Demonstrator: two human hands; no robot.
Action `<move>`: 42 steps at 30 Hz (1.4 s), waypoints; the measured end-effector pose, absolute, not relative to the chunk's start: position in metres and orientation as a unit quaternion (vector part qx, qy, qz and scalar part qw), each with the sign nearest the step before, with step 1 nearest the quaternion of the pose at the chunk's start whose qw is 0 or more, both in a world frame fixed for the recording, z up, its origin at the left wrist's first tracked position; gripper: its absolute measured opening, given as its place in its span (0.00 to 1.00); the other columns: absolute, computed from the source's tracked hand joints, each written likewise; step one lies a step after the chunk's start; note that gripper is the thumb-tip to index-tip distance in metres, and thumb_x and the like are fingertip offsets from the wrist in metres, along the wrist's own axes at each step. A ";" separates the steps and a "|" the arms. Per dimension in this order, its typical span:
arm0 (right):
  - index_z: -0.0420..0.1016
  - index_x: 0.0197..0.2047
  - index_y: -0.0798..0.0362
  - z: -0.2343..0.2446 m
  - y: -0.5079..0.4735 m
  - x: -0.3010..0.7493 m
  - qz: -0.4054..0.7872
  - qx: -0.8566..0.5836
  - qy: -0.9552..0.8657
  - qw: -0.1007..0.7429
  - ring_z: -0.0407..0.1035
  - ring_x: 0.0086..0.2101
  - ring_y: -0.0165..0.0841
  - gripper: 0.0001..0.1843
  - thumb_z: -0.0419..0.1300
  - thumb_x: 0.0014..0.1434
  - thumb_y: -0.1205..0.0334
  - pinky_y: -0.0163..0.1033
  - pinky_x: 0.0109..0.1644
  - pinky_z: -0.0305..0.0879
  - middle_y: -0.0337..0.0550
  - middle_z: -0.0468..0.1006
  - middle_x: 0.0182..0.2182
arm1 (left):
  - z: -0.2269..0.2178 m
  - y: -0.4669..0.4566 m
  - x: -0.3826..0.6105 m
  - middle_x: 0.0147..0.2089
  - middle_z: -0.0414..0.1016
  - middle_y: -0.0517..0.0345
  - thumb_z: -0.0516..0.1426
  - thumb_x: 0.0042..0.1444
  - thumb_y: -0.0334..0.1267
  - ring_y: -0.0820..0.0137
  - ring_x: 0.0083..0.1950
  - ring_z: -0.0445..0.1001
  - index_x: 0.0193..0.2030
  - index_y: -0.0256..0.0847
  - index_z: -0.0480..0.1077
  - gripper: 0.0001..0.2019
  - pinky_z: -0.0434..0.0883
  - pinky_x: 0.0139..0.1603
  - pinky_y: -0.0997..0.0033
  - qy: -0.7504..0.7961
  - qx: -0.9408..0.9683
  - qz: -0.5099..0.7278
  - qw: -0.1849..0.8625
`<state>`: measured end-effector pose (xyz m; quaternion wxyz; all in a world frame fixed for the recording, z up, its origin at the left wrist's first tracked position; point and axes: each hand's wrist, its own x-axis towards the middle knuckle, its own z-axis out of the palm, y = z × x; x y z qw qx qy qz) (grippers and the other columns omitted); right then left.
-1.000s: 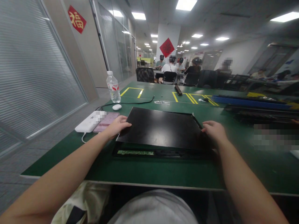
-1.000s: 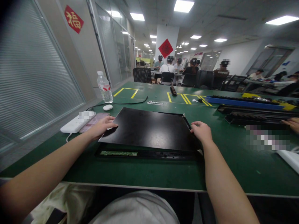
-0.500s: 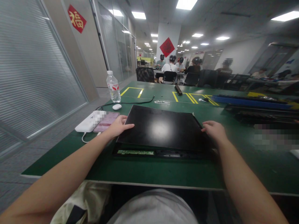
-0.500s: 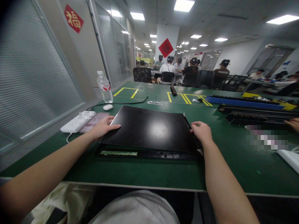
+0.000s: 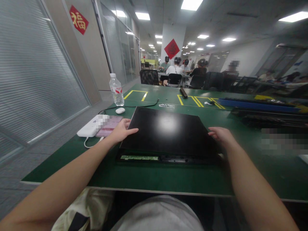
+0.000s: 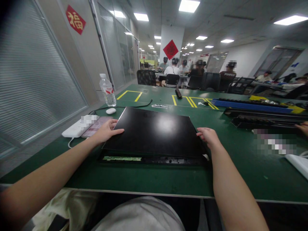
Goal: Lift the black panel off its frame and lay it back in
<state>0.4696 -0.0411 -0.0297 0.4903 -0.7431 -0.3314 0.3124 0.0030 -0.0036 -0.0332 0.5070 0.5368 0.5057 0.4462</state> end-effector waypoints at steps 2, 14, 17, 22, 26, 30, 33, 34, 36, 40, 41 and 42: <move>0.77 0.31 0.58 -0.033 -0.039 0.473 0.327 -0.732 -0.323 0.503 0.55 0.15 0.22 0.02 0.65 0.52 0.69 0.30 0.16 0.47 0.45 0.76 0.21 | -0.035 -0.002 0.002 0.45 0.85 0.52 0.76 0.35 0.38 0.52 0.48 0.84 0.47 0.42 0.63 0.35 0.80 0.49 0.49 0.494 0.548 0.446 0.506; 0.80 0.32 0.58 -0.042 -0.033 0.479 0.379 -0.683 -0.320 0.537 0.56 0.16 0.23 0.08 0.68 0.46 0.72 0.29 0.16 0.48 0.37 0.70 0.17 | -0.036 -0.001 -0.002 0.46 0.85 0.52 0.77 0.34 0.37 0.53 0.51 0.83 0.48 0.41 0.63 0.36 0.79 0.53 0.49 0.462 0.560 0.431 0.536; 0.81 0.34 0.56 -0.041 -0.033 0.478 0.337 -0.692 -0.326 0.549 0.58 0.16 0.25 0.12 0.68 0.43 0.73 0.31 0.17 0.50 0.39 0.72 0.17 | -0.034 -0.003 -0.001 0.42 0.85 0.55 0.77 0.33 0.35 0.53 0.48 0.84 0.47 0.41 0.63 0.36 0.80 0.50 0.49 0.479 0.558 0.412 0.538; 0.82 0.32 0.55 -0.045 -0.031 0.481 0.287 -0.691 -0.349 0.564 0.63 0.18 0.28 0.11 0.68 0.40 0.70 0.32 0.18 0.53 0.42 0.75 0.19 | -0.033 -0.004 0.000 0.39 0.85 0.57 0.78 0.32 0.34 0.54 0.46 0.85 0.46 0.41 0.62 0.36 0.81 0.49 0.51 0.482 0.556 0.409 0.539; 0.82 0.30 0.54 -0.048 -0.029 0.481 0.270 -0.670 -0.371 0.583 0.66 0.20 0.30 0.11 0.68 0.38 0.68 0.33 0.19 0.55 0.42 0.75 0.19 | -0.034 -0.003 0.000 0.41 0.85 0.55 0.78 0.32 0.34 0.54 0.46 0.85 0.48 0.41 0.63 0.38 0.81 0.49 0.51 0.482 0.541 0.416 0.549; 0.82 0.31 0.54 -0.047 -0.029 0.480 0.267 -0.672 -0.363 0.588 0.65 0.19 0.30 0.13 0.67 0.37 0.67 0.33 0.19 0.56 0.42 0.76 0.19 | -0.035 -0.001 -0.001 0.43 0.85 0.54 0.77 0.33 0.32 0.54 0.47 0.85 0.54 0.41 0.62 0.42 0.80 0.50 0.49 0.457 0.537 0.427 0.566; 0.82 0.32 0.54 -0.046 -0.030 0.480 0.272 -0.681 -0.355 0.580 0.63 0.19 0.28 0.13 0.67 0.37 0.67 0.33 0.19 0.55 0.41 0.76 0.20 | -0.035 -0.002 -0.001 0.42 0.85 0.55 0.76 0.35 0.31 0.54 0.46 0.85 0.55 0.42 0.61 0.41 0.81 0.50 0.48 0.457 0.540 0.424 0.565; 0.82 0.32 0.54 -0.045 -0.031 0.479 0.272 -0.685 -0.357 0.575 0.63 0.18 0.28 0.13 0.67 0.37 0.68 0.33 0.19 0.55 0.41 0.76 0.20 | -0.035 -0.002 -0.001 0.41 0.85 0.56 0.76 0.35 0.30 0.54 0.45 0.85 0.54 0.43 0.61 0.41 0.81 0.50 0.48 0.460 0.541 0.424 0.563; 0.82 0.32 0.54 -0.043 -0.032 0.477 0.269 -0.692 -0.361 0.564 0.61 0.18 0.27 0.13 0.66 0.38 0.68 0.33 0.19 0.54 0.41 0.75 0.19 | -0.034 -0.002 -0.001 0.41 0.84 0.57 0.75 0.37 0.30 0.54 0.45 0.85 0.54 0.44 0.60 0.40 0.81 0.50 0.48 0.461 0.543 0.423 0.560; 0.82 0.32 0.55 -0.040 -0.035 0.472 0.262 -0.704 -0.347 0.561 0.61 0.18 0.27 0.12 0.66 0.39 0.68 0.33 0.20 0.55 0.40 0.74 0.19 | -0.034 -0.003 -0.002 0.43 0.84 0.57 0.75 0.38 0.31 0.55 0.46 0.85 0.54 0.44 0.59 0.39 0.81 0.49 0.50 0.451 0.547 0.420 0.567; 0.82 0.32 0.55 -0.039 -0.035 0.471 0.261 -0.706 -0.345 0.562 0.60 0.18 0.27 0.12 0.66 0.39 0.68 0.33 0.20 0.55 0.40 0.73 0.19 | -0.034 -0.003 -0.002 0.44 0.84 0.57 0.75 0.38 0.32 0.55 0.46 0.85 0.54 0.45 0.59 0.39 0.82 0.48 0.50 0.447 0.549 0.420 0.568; 0.82 0.32 0.55 -0.038 -0.036 0.470 0.260 -0.705 -0.346 0.561 0.60 0.19 0.27 0.12 0.66 0.39 0.68 0.33 0.20 0.55 0.39 0.72 0.18 | -0.034 -0.003 -0.003 0.44 0.84 0.58 0.75 0.38 0.32 0.55 0.45 0.85 0.54 0.45 0.59 0.40 0.82 0.47 0.51 0.443 0.551 0.419 0.569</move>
